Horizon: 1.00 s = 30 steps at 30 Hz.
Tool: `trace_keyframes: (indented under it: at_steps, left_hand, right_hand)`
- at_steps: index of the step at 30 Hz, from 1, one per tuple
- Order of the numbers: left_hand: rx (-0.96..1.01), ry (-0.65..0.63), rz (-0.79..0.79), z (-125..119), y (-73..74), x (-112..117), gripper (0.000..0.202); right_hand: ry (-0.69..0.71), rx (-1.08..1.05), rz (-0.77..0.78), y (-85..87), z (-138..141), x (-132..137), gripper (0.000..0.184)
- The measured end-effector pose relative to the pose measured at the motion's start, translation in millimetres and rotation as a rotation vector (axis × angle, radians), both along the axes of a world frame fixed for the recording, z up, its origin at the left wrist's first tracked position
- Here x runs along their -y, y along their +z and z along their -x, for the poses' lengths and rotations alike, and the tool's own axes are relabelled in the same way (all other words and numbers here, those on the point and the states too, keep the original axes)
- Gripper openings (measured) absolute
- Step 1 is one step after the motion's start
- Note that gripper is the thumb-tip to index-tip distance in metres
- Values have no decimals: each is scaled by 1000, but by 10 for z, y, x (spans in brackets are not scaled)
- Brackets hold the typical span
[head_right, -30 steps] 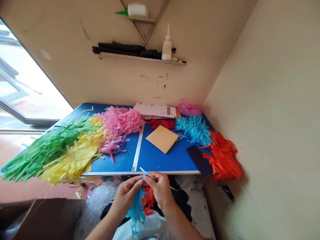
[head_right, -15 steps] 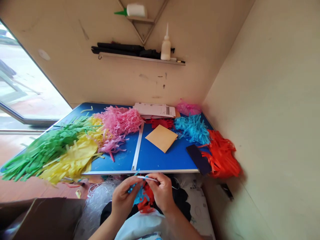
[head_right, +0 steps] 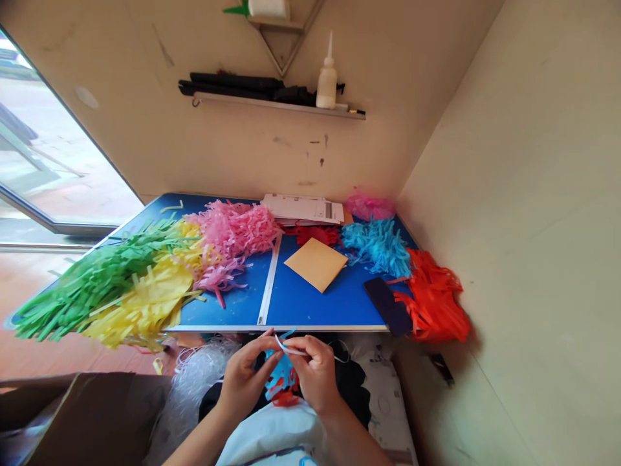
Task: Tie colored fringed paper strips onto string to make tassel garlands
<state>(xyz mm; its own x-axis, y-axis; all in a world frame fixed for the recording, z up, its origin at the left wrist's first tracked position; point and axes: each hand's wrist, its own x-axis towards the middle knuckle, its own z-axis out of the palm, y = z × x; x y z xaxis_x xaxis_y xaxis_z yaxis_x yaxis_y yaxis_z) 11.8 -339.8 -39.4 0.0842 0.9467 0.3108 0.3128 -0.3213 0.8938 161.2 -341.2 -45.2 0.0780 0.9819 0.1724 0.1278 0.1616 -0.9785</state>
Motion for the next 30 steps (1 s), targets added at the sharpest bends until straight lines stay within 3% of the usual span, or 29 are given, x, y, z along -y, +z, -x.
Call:
trace_keyframes:
  at_steps: [4, 7, 11, 13, 15, 18, 23, 27, 30]
  left_hand:
    - [36, -30, 161, -3, -64, -29, 15]
    - [79, -78, 286, 57, -68, -52, 16]
    - [479, -135, 643, 117, -64, -79, 27]
    - [718, -119, 855, 102, -88, -97, 37]
    - [861, -57, 962, 74, -122, -117, 43]
    - [936, 2, 973, 50, -167, -135, 39]
    - [988, -31, 969, 58, -204, -116, 35]
    - [1022, -29, 985, 52, -202, -112, 32]
    - [1048, 13, 1025, 46, -186, -116, 32]
  right_hand:
    - [6, -59, 110, -69, -1, -26, 6]
    - [74, -160, 309, -93, -90, -62, 21]
    - [97, -293, 372, -95, -237, -84, 45]
    - [110, -290, 366, -87, -247, -67, 46]
    - [127, -277, 357, -79, -215, -36, 42]
    - [159, -230, 293, -81, -150, 9, 38]
    - [155, 23, 254, -96, -87, -5, 47]
    - [296, -119, 278, -19, -57, -24, 50]
    - [307, -124, 239, 18, -62, -5, 53]
